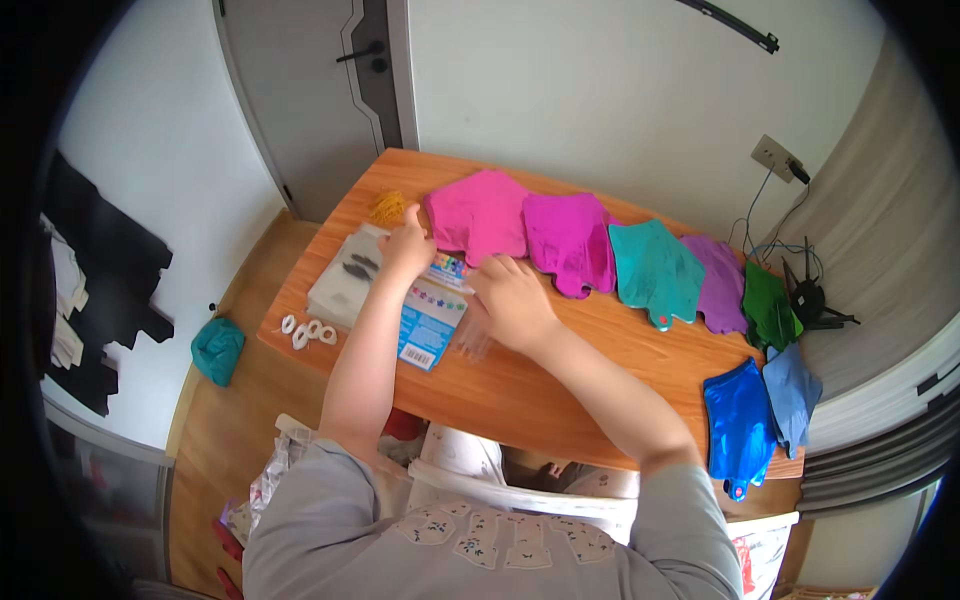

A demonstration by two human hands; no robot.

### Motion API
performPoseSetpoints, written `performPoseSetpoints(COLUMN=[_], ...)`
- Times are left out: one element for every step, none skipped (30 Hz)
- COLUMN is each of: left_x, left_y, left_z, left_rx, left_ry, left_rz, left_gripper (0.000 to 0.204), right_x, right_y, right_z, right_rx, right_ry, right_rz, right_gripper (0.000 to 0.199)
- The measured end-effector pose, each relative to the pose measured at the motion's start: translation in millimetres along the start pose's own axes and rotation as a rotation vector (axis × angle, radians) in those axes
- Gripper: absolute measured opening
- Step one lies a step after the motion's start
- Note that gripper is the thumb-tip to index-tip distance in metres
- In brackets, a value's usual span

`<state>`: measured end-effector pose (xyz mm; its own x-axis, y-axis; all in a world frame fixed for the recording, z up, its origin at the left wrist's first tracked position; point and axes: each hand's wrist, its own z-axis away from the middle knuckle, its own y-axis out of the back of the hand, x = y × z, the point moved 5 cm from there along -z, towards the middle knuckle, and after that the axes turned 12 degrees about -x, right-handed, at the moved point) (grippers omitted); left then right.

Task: The person stacks foil balloons on a table, folds them together, attaches them to a cardboard insert, and places them into a plastic sleeve. Next, the person puts the package onto the bed and pulls a white string from around their legs.

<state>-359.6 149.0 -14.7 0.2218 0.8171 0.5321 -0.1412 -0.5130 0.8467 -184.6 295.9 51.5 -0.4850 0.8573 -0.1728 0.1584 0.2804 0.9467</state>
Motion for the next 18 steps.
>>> performPoseSetpoints(left_x=[4.3, 6.1, 6.6, 6.1, 8.2, 4.6, 1.7, -1.5, 4.3, 9.4, 14.7, 9.7, 5.9, 2.2, 5.7, 8.8, 11.9, 11.3], left_y=[-1.1, 0.0, -0.4, -2.2, -2.5, -3.6, -5.4, -7.1, -6.4, -7.0, -8.0, -9.5, -9.2, -9.0, -8.0, -8.4, -9.1, -9.2], left_z=[0.5, 2.5, 2.4, 3.2, 2.2, 4.0, 5.0, 5.5, 4.8, 4.1, 2.9, 2.6, 2.8, 3.3, 2.8, 2.0, 1.9, 3.0], left_rx=[-0.019, -0.007, -0.037, -0.074, -0.068, -0.071, -0.075, -0.081, -0.082, -0.113, -0.146, -0.146, -0.105, -0.065, -0.068, -0.103, -0.137, -0.139], left_ry=[0.000, -0.005, 0.009, 0.025, 0.021, 0.018, 0.014, 0.010, 0.006, 0.005, 0.004, 0.017, 0.008, -0.001, 0.000, 0.009, 0.018, 0.025], left_rz=[-0.008, -0.014, -0.035, -0.057, -0.064, -0.061, -0.057, -0.053, -0.056, -0.056, -0.056, -0.059, -0.069, -0.080, -0.082, -0.081, -0.080, -0.083], left_gripper=[0.073, 0.073, 0.072, 0.072, 0.072, 0.071, 0.070, 0.069, 0.069, 0.069, 0.068, 0.068, 0.069, 0.069, 0.069, 0.069, 0.068, 0.068], right_x=[16.6, 30.3, 41.7, 49.3, 58.6, 54.1, 52.5, 51.1, 58.4, 66.2, 74.6, 70.1, 66.2, 61.8, 64.9, 68.3, 72.0, 70.6], right_y=[-19.6, -36.4, -48.5, -59.9, -70.3, -72.3, -77.4, -82.9, -87.3, -91.9, -96.4, -96.3, -96.2, -96.4, -98.1, -96.5, -94.7, -92.6], right_z=[-29.4, -53.9, -73.3, -88.4, -97.2, -103.2, -107.7, -111.2, -112.8, -113.8, -114.1, -116.4, -117.7, -119.0, -118.5, -116.9, -115.0, -115.1], right_rx=[0.014, 0.028, 0.041, -0.016, -0.074, -0.074, -0.138, -0.204, -0.201, -0.197, -0.194, -0.199, -0.212, -0.226, -0.226, -0.159, -0.092, -0.094], right_ry=[-0.063, -0.120, -0.113, -0.149, -0.187, -0.178, -0.210, -0.242, -0.246, -0.263, -0.282, -0.273, -0.266, -0.259, -0.261, -0.267, -0.273, -0.270], right_rz=[0.007, 0.008, 0.011, 0.008, 0.005, -0.004, -0.018, -0.032, -0.033, -0.012, 0.008, 0.000, 0.004, 0.007, 0.003, -0.026, -0.056, -0.062], right_gripper=[0.024, 0.025, 0.025, 0.024, 0.023, 0.023, 0.020, 0.018, 0.018, 0.018, 0.018, 0.018, 0.018, 0.018, 0.018, 0.018, 0.018, 0.018])
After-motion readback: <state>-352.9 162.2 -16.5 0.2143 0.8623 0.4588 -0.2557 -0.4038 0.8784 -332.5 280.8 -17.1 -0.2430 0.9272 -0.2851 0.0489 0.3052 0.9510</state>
